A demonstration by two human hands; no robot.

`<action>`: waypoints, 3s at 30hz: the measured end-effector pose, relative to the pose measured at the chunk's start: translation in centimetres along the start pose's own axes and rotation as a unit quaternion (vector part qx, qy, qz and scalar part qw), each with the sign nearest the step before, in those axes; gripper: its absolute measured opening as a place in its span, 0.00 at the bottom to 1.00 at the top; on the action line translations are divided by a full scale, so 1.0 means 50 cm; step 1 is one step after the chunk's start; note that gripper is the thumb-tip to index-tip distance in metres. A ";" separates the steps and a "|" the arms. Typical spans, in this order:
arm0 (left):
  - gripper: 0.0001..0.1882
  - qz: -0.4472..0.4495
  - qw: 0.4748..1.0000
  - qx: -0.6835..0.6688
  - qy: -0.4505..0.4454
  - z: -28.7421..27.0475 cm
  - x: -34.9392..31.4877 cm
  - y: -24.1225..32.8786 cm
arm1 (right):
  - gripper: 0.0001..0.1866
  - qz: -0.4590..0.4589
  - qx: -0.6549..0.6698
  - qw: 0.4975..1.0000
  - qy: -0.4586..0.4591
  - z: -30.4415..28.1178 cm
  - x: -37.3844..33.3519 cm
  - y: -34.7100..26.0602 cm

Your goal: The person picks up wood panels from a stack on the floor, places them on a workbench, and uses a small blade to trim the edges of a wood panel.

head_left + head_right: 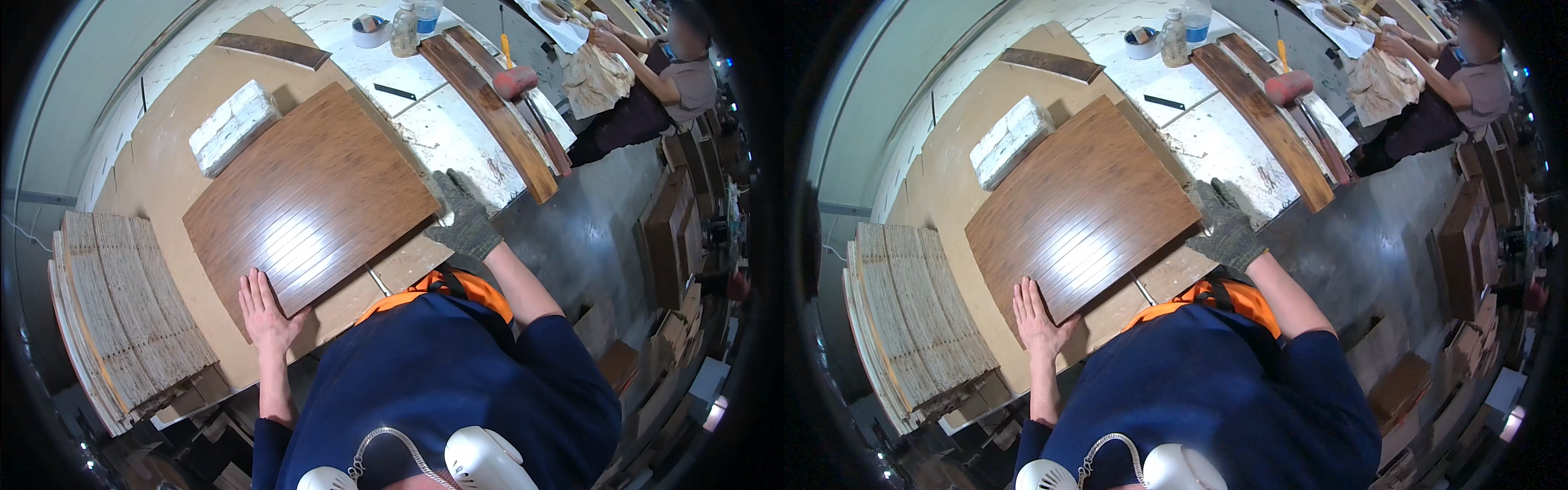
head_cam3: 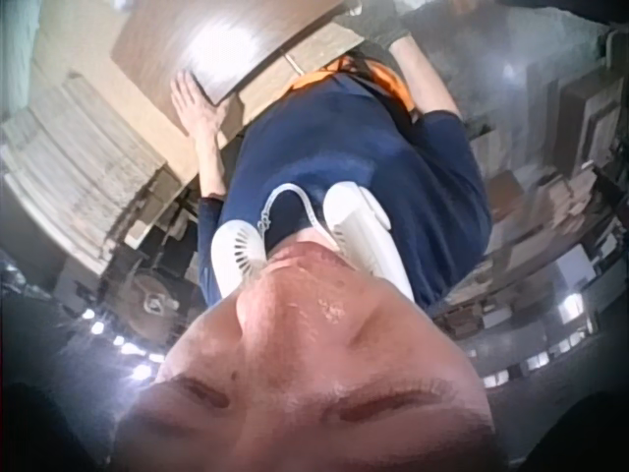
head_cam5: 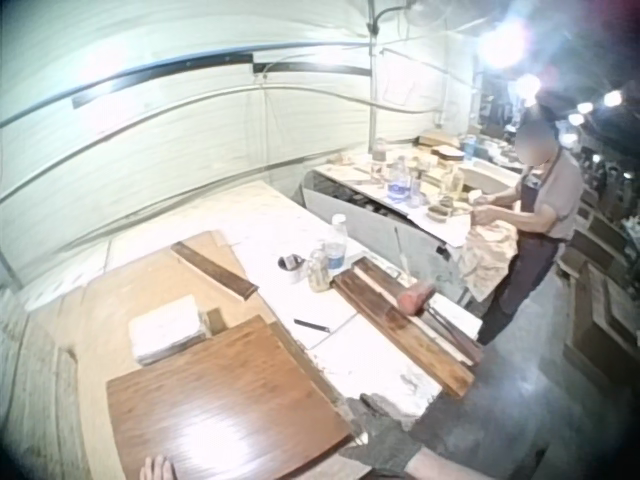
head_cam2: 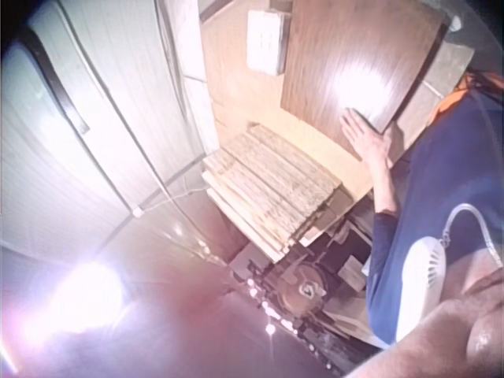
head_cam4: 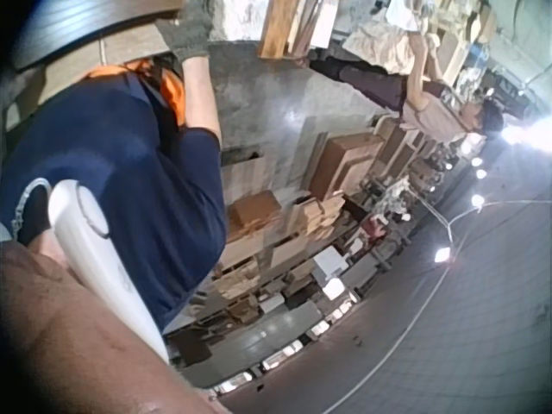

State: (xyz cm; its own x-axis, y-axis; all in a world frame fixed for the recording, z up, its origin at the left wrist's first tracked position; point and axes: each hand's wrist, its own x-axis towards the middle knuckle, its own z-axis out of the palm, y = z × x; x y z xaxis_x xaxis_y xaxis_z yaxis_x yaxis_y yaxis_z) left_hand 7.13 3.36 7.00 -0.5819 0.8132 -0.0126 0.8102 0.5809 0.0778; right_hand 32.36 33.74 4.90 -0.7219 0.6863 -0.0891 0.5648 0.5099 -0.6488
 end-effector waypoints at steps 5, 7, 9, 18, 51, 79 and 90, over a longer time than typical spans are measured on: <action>0.61 0.003 1.000 0.011 -0.015 -0.006 -0.001 -0.002 | 0.55 -0.039 0.000 0.999 -0.005 0.010 0.024 -0.012; 0.61 0.014 1.000 0.005 -0.005 -0.003 -0.002 -0.007 | 0.55 -0.040 0.031 0.999 -0.018 0.005 0.037 -0.015; 0.61 0.013 1.000 0.005 -0.005 -0.004 -0.004 -0.006 | 0.55 -0.032 0.070 0.996 -0.040 0.004 0.051 -0.010; 0.62 -0.010 0.898 -0.430 0.093 0.027 -0.008 -0.037 | 0.51 0.011 0.112 0.993 -0.045 0.024 0.078 0.016; 0.29 -0.283 0.621 -0.717 0.141 0.074 -0.060 -0.152 | 0.37 0.022 0.394 0.918 -0.037 0.048 0.082 0.003; 0.34 -0.264 0.649 -0.702 0.126 0.076 -0.062 -0.188 | 0.50 -0.001 0.167 0.986 -0.021 0.029 0.060 0.019; 0.45 -0.202 0.695 -0.678 0.130 0.059 -0.142 -0.152 | 0.49 -0.054 0.159 0.986 -0.006 0.029 0.011 0.032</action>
State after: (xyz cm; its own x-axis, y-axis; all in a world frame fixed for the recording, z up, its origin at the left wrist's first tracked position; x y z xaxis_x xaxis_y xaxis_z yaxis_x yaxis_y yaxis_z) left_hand 5.32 -6.71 3.58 -0.8780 0.4578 -0.1395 -0.1318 0.0489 0.9901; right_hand 32.26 34.15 2.71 -0.7768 0.6296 -0.0145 0.3315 0.3892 -0.8595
